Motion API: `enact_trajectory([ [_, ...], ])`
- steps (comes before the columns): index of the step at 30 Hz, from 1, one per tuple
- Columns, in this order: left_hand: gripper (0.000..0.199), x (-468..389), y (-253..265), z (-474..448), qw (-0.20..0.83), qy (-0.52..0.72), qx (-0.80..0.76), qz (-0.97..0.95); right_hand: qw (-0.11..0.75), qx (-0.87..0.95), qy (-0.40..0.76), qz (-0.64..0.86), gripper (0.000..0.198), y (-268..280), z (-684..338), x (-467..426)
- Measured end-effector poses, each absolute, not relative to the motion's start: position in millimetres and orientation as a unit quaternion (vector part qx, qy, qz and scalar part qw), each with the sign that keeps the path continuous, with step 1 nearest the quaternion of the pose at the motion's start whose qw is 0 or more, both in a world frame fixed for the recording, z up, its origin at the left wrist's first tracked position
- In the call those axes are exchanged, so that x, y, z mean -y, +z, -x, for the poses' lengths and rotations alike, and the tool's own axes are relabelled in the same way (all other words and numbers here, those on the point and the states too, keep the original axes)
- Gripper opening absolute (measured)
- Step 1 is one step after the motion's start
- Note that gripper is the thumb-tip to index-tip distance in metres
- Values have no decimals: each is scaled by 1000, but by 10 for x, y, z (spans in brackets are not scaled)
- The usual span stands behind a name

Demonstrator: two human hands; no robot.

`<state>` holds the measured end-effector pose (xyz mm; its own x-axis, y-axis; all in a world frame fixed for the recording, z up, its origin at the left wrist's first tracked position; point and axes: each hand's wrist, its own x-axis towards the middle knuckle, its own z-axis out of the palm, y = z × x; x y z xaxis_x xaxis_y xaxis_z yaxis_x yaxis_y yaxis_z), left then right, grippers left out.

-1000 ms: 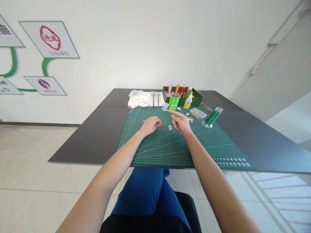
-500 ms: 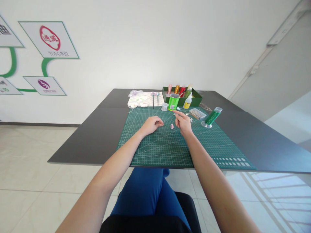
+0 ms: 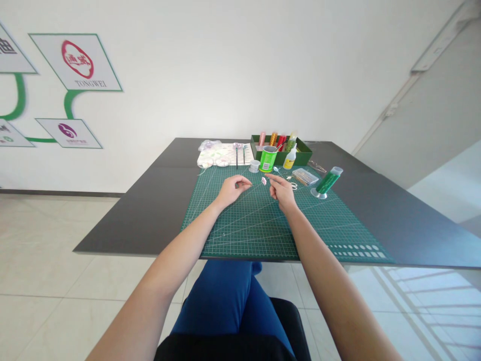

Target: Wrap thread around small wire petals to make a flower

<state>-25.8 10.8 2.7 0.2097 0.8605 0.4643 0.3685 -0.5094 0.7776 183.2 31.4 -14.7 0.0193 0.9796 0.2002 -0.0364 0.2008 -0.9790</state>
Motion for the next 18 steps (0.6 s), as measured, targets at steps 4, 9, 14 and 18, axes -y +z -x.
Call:
enact_trajectory([
  [4,9,-152,15,277,303,525,-416,-678,543,543,458,448,54,-145,-1833,-306],
  [9,19,-189,5,318,337,591,-408,-609,531,547,465,449,53,-142,-1830,-300],
  [14,28,-191,3,337,355,598,-400,-597,518,556,466,452,54,-150,-1838,-307],
  [18,22,-232,-26,336,390,609,-400,-563,514,555,465,459,55,-151,-1840,-306],
])
